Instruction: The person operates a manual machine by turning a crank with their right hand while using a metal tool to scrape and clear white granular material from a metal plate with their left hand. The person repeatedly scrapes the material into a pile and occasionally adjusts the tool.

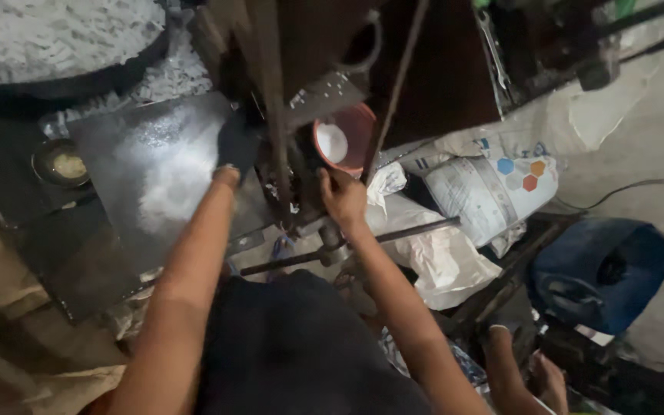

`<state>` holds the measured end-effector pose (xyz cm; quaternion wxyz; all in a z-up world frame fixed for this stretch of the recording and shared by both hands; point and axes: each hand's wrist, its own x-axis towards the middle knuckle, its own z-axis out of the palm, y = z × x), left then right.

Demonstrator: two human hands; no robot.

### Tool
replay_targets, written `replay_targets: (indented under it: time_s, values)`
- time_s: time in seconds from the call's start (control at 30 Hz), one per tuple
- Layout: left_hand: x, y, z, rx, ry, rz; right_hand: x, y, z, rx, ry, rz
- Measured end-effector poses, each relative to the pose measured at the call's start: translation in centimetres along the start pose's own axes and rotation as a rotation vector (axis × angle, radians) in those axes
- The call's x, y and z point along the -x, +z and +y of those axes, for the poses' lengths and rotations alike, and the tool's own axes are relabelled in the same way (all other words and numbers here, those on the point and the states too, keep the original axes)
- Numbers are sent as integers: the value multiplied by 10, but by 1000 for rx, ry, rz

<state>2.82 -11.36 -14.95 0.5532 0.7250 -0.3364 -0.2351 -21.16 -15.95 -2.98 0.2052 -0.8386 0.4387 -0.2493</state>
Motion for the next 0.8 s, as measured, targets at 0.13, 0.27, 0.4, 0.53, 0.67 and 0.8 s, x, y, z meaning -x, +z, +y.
replay_targets:
  time_s: [0.13,0.27,0.4,0.53,0.67,0.8]
  values:
    - [28,-40,-25,641,-435,-223,15,-7,1,-180,-69,45]
    - [99,-98,-23,-638,269,-256,46,-54,28,-104,-433,61]
    - [182,-109,-12,711,-680,93,79,-114,100,132,-721,-9]
    - [224,-111,-13,381,-735,143,82,-76,157,147,-570,43]
    - [254,-108,-21,-465,-261,-99,117,8,181,36,-82,-285]
    - [281,-96,-23,-567,-300,-271,158,58,183,-32,-61,-656]
